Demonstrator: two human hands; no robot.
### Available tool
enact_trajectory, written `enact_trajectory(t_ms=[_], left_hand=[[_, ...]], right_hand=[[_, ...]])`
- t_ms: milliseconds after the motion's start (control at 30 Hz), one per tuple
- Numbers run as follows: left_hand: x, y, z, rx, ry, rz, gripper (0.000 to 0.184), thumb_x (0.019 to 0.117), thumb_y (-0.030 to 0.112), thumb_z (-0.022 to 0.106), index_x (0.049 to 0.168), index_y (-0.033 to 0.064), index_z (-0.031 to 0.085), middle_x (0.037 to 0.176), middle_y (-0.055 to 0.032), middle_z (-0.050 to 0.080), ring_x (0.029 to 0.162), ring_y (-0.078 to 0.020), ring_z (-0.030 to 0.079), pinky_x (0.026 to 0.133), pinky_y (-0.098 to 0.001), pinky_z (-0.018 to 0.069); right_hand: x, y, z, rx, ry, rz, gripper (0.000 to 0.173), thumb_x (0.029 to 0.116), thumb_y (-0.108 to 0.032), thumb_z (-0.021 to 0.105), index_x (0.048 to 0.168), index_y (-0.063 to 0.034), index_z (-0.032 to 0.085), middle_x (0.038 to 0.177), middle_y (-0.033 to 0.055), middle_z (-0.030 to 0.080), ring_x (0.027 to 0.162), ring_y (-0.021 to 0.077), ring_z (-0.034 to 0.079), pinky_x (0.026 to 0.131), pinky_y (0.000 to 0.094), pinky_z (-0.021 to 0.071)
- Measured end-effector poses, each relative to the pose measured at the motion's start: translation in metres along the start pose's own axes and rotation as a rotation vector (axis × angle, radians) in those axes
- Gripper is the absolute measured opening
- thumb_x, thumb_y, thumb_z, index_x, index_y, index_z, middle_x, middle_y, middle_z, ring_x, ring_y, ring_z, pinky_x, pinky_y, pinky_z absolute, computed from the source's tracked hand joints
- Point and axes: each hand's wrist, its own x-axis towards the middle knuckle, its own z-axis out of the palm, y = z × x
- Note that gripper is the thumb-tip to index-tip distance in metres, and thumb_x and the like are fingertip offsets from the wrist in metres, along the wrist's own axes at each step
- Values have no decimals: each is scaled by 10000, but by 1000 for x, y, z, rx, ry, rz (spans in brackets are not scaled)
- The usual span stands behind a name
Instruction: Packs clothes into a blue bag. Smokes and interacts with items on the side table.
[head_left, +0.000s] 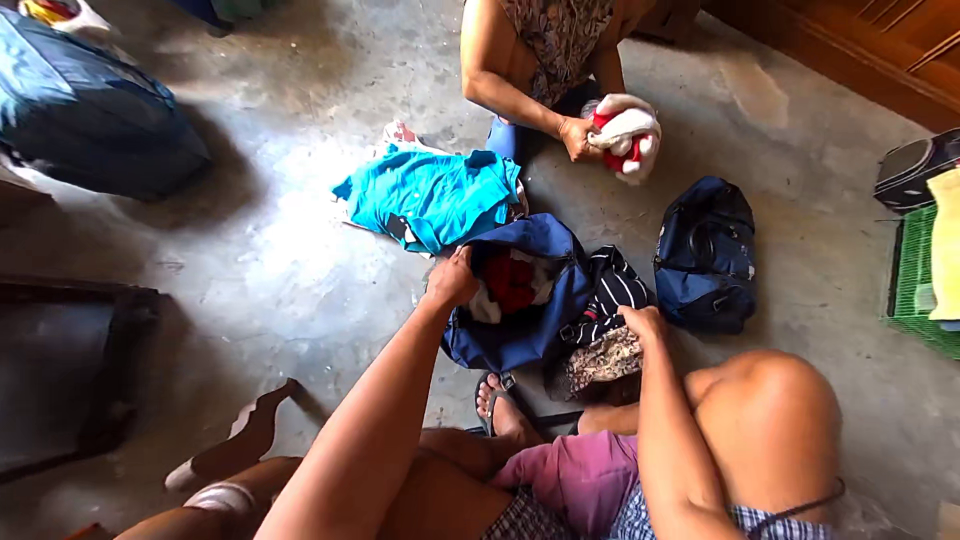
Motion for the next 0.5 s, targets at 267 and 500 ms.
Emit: enact_trajectory(t_ms=[267, 500], left_hand=[[-6, -6, -5, -47, -38, 25, 707, 852, 180, 743, 1491, 63, 464, 1377, -269, 585, 1207, -494, 598, 947, -725, 469], [-71, 37, -61, -1060, -211, 200, 372, 1104, 371, 325, 1155, 117, 592, 930, -50, 641, 829, -154, 635, 732, -379, 554]], right_hand=[[-129, -55, -173, -246, 71, -434, 579, 744, -449, 837, 1061, 10, 680, 967, 229, 696, 951, 394, 675, 849, 664, 505], [-188, -49, -92, -157, 616, -1254, 702, 630, -367, 807, 1279, -115, 713, 1105, 179, 698, 1021, 379, 667, 872, 587, 539]])
